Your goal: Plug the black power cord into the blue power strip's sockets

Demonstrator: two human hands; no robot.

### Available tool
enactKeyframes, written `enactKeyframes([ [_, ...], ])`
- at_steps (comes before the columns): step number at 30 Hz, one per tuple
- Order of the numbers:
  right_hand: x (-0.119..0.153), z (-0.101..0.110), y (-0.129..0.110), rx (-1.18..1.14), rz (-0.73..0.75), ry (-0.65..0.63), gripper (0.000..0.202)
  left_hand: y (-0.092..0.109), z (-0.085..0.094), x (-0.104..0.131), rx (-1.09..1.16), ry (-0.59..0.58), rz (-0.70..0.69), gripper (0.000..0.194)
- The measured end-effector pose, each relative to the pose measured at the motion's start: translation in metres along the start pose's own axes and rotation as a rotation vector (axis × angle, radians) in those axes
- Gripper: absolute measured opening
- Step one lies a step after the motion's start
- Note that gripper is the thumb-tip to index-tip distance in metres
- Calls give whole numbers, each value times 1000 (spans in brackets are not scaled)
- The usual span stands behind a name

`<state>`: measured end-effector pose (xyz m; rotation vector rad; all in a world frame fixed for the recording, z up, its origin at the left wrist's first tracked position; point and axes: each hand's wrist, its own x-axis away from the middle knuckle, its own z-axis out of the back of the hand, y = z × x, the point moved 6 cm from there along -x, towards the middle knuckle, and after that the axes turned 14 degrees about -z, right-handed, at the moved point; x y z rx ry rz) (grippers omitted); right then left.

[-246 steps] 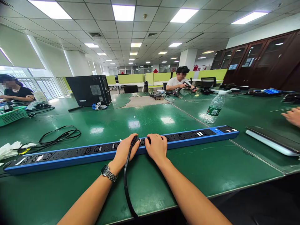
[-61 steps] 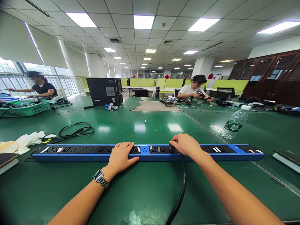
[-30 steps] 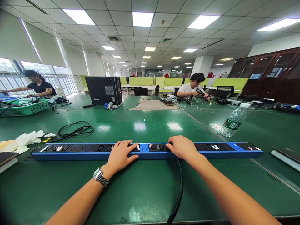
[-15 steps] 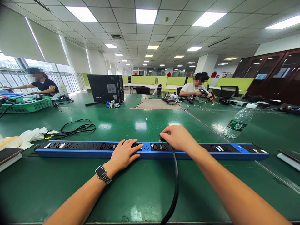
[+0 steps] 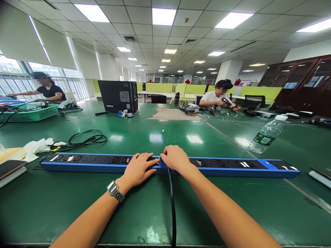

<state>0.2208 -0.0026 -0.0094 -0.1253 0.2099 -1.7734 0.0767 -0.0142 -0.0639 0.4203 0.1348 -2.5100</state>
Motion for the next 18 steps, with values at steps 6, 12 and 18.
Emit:
enactKeyframes([
  [6, 3, -1, 2, -83, 26, -80, 28, 0, -3, 0, -14, -21, 5, 40],
  [12, 0, -4, 6, -18, -24, -40, 26, 0, -5, 0, -24, -35, -11, 41],
  [18, 8, -7, -6, 81, -70, -1, 29, 1, -4, 0, -27, -38, -8, 40],
])
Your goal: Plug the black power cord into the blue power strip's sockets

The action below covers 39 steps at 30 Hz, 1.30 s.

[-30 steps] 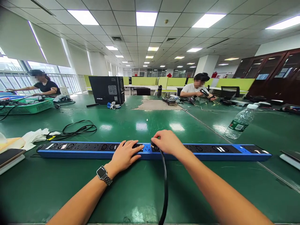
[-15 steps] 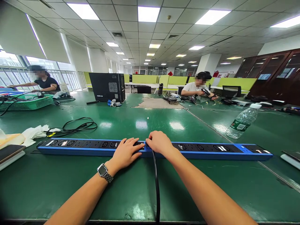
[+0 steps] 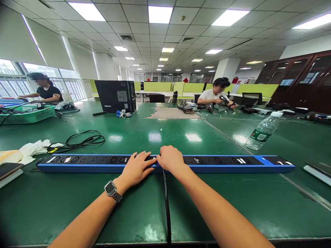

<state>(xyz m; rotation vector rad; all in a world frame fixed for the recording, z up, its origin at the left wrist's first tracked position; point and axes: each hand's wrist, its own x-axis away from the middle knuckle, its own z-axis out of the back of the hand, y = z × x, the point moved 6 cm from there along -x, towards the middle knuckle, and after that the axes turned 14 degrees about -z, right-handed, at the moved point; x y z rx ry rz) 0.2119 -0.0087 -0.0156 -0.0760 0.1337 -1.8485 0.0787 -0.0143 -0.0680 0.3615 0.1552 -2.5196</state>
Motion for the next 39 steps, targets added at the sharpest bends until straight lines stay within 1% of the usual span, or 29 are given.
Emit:
enactKeyframes([
  [3, 2, -2, -1, 1, -9, -3, 29, 0, 1, 1, 14, 13, 12, 40],
  [7, 1, -4, 3, -61, -29, -12, 30, -1, 2, 2, 32, 39, 16, 40],
  [11, 1, -5, 5, -75, -34, -19, 31, -2, 2, 2, 43, 51, 27, 41],
  [15, 2, -4, 5, -62, -45, -19, 31, -3, 2, 1, 63, 78, 37, 45],
  [23, 0, -1, 6, -97, -31, -11, 26, -3, 1, 1, 80, 96, 40, 43],
  [30, 4, -2, 6, -107, 14, 69, 29, -2, 3, 0, 55, 81, 33, 42],
  [37, 3, -10, 9, -160, 31, 82, 30, 3, 4, -1, -33, 16, -25, 41],
  [39, 3, -5, 9, -174, 36, 114, 30, 3, 4, -1, -48, 11, -38, 41],
])
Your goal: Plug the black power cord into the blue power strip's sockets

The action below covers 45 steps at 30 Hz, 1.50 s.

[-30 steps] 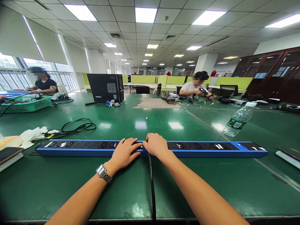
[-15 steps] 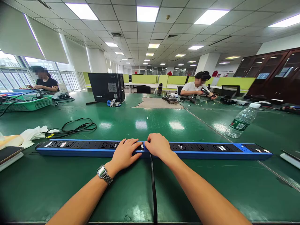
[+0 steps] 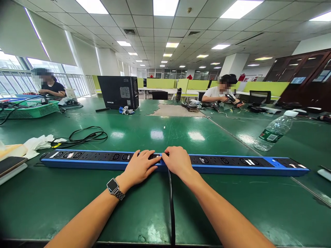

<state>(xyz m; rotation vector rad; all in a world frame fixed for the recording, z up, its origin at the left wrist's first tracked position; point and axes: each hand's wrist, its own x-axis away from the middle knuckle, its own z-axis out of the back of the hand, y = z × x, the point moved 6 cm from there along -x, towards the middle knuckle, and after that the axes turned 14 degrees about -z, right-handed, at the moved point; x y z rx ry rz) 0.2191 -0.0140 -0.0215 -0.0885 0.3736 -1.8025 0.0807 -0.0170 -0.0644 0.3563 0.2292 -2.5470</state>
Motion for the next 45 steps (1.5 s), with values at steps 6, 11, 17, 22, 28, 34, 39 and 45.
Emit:
enactKeyframes([
  [6, -5, 80, -5, -154, 6, 138, 26, 1, -1, -1, -20, -3, -16, 40],
  [11, -17, 110, 26, -68, 2, 140, 25, 1, -1, 0, -29, -5, -14, 40],
  [17, -30, 60, 97, 80, -73, 21, 27, -1, -3, 1, -8, -2, -1, 40],
  [22, -30, 38, 123, 105, -134, -35, 31, -1, -3, 1, -17, 3, 2, 40],
  [28, -27, 40, 122, 166, -107, 55, 32, 1, -1, 1, -13, 17, -1, 39],
  [34, -19, 37, 114, 40, -28, -57, 33, 1, -1, 1, -11, 22, 6, 39],
  [39, -22, 41, 117, 69, -77, -97, 28, 1, 0, 2, -8, 13, 10, 39],
  [45, -32, 45, 129, 121, -42, -79, 30, 1, 0, 1, 3, 11, 5, 39],
])
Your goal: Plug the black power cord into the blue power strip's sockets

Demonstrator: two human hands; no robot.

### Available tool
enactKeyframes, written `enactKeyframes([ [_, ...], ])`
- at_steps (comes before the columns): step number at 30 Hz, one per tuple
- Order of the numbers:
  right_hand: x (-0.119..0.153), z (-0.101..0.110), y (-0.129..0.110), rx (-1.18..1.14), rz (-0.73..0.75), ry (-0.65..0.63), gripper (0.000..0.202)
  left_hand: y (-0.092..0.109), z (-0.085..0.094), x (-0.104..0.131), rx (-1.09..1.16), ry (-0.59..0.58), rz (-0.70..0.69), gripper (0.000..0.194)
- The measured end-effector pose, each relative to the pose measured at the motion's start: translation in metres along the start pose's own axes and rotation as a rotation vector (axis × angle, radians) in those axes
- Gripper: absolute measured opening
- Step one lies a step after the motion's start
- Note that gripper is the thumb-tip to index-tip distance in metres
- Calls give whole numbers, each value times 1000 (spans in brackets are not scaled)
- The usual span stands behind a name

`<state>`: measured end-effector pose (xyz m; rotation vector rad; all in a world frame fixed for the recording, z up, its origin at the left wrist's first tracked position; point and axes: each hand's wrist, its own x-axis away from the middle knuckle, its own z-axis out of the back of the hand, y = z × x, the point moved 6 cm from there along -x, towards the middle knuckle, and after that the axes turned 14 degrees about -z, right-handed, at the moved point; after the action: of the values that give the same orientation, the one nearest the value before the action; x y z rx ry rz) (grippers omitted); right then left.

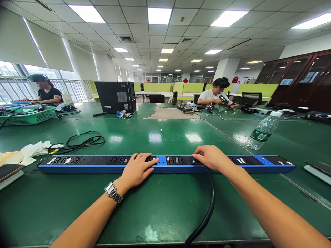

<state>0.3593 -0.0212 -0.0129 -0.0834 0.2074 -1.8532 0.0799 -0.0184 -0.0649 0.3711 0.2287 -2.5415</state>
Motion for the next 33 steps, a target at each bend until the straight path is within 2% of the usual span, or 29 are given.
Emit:
enactKeyframes([
  [9, 5, -3, 0, -45, 111, -7, 32, 0, 1, 0, 12, 3, 12, 40],
  [15, -2, -6, 0, -87, 94, 5, 31, 1, 2, 0, 15, 7, 17, 40],
  [21, -2, -7, -5, -157, 85, -99, 36, 0, 1, 0, 14, 9, 11, 39],
  [24, 2, -6, -3, -160, 71, -107, 38, 0, 0, 0, 13, 13, 11, 39],
  [29, 0, -5, -3, -77, 70, -63, 33, -1, -1, 0, 11, 22, 13, 40],
  [33, -4, -4, -16, 42, 84, -12, 28, 0, -1, 0, 17, 21, 13, 40],
])
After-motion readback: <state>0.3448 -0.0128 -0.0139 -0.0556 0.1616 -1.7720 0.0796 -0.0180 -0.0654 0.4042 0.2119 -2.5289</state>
